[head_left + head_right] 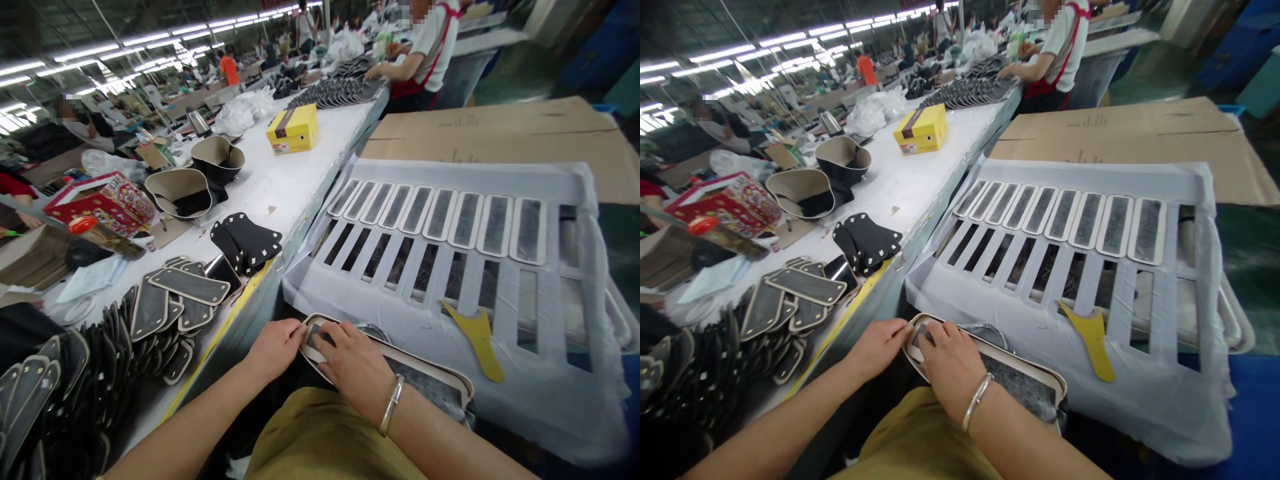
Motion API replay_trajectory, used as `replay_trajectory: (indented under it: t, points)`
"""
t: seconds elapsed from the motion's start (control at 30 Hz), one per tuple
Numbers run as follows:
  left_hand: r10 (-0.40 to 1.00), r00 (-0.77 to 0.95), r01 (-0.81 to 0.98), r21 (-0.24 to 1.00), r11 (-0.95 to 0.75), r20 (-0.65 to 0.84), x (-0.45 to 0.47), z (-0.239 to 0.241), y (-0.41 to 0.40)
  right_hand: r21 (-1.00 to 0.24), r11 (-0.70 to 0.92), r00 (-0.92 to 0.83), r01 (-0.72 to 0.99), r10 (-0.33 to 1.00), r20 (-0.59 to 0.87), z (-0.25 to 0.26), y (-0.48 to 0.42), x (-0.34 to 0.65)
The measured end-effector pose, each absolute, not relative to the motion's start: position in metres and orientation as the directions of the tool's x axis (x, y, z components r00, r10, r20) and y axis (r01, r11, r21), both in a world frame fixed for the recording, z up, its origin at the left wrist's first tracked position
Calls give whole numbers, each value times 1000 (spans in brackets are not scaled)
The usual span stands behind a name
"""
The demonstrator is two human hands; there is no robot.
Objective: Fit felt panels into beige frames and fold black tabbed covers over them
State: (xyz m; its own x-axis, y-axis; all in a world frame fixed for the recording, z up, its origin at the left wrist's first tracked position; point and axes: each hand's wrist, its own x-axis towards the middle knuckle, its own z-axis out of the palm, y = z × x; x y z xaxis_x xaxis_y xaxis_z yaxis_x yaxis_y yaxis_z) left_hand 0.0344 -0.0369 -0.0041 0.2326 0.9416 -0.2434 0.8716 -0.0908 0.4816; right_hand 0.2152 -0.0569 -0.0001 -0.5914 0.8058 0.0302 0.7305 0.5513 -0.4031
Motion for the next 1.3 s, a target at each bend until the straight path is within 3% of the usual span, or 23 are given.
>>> replay_trajectory:
  t: [0.1, 0.17, 0.23, 0.33, 0.47, 0.63, 0.83, 0.97, 1.07, 1.3]
  points:
    - [908, 105, 606, 750, 265, -405, 33, -7, -39, -410, 547, -584, 730, 811, 44, -2, -58, 216]
    - [860, 67, 393, 806, 443, -506, 33, -8, -41, -418, 546, -578, 727, 814, 58, -4, -59, 217]
    - [835, 48, 293, 807, 513, -548, 34, -9, -42, -426, 545, -573, 723, 816, 72, -6, -59, 218]
    - [858, 42, 357, 810, 466, -512, 35, -10, -42, -434, 541, -564, 720, 821, 87, -8, -59, 219]
    - [907, 120, 563, 780, 273, -404, 34, -11, -42, -464, 513, -540, 722, 837, 85, -7, -60, 219]
    - [905, 127, 601, 757, 256, -407, 32, -8, -44, -498, 447, -483, 743, 873, 64, -6, -61, 218]
    - [888, 174, 528, 801, 281, -426, 29, -4, -43, -539, 417, -465, 732, 884, 52, -5, -60, 219]
    - [849, 203, 302, 856, 419, -487, 24, -5, -44, -548, 408, -465, 730, 885, 40, -1, -59, 218]
    - [838, 190, 190, 856, 480, -512, 22, -8, -44, -552, 403, -457, 730, 888, 45, 1, -59, 217]
    - [839, 63, 134, 838, 529, -540, 26, -22, -41, -555, 389, -446, 736, 894, 35, -3, -58, 215]
